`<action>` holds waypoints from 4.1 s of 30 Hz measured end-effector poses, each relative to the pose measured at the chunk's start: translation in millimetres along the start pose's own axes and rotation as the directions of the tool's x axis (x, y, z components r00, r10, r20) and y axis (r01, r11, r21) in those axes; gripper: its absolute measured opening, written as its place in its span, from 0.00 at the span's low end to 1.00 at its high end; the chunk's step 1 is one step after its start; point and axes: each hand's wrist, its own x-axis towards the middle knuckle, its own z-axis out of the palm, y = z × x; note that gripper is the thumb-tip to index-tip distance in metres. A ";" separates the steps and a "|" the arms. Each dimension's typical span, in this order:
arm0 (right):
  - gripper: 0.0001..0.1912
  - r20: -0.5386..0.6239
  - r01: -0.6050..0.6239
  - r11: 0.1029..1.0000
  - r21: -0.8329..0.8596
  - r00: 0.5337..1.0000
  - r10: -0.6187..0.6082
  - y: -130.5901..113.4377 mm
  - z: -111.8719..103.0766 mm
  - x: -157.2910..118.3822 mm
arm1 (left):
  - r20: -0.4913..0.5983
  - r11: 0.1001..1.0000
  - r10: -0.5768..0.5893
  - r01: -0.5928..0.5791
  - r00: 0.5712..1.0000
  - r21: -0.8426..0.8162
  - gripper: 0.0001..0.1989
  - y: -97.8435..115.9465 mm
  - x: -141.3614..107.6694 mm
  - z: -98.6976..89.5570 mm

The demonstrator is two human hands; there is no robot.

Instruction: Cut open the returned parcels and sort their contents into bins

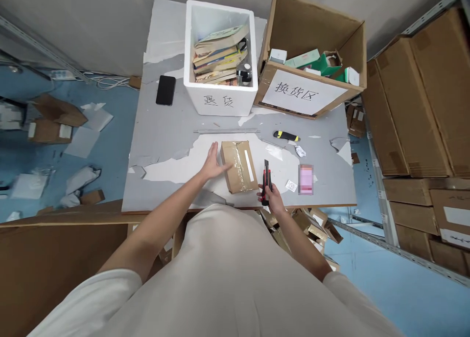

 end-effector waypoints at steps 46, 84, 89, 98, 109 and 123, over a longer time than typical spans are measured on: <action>0.39 0.174 0.211 0.888 -0.410 0.973 -0.151 -40.2 -39.2 8.8 | 0.231 0.783 0.257 -0.342 0.938 0.519 0.60 8.7 -33.1 -3.8; 0.22 0.080 0.219 0.914 -0.342 0.976 -0.204 -27.7 -61.9 21.4 | 0.196 0.875 0.285 -0.338 0.938 0.345 0.64 -5.9 -40.8 -15.6; 0.30 0.167 0.211 0.945 -0.249 0.971 -0.173 -11.6 -15.8 43.5 | 0.053 0.989 0.100 -0.105 0.994 0.106 0.64 -40.5 -67.9 -10.5; 0.19 0.031 0.307 0.897 -0.316 0.949 -0.314 -31.4 9.3 50.2 | -0.135 0.985 -0.165 0.156 0.977 -0.072 0.31 -41.0 -75.8 1.6; 0.22 0.013 0.224 0.953 -0.202 0.974 -0.226 -3.5 9.6 73.5 | -0.145 0.932 -0.318 0.282 0.937 -0.226 0.27 -74.2 -63.4 11.6; 0.22 0.094 0.036 0.999 0.028 0.995 -0.039 46.4 -17.8 52.0 | 0.181 0.860 -0.186 0.250 0.966 -0.446 0.36 -90.9 -102.4 13.9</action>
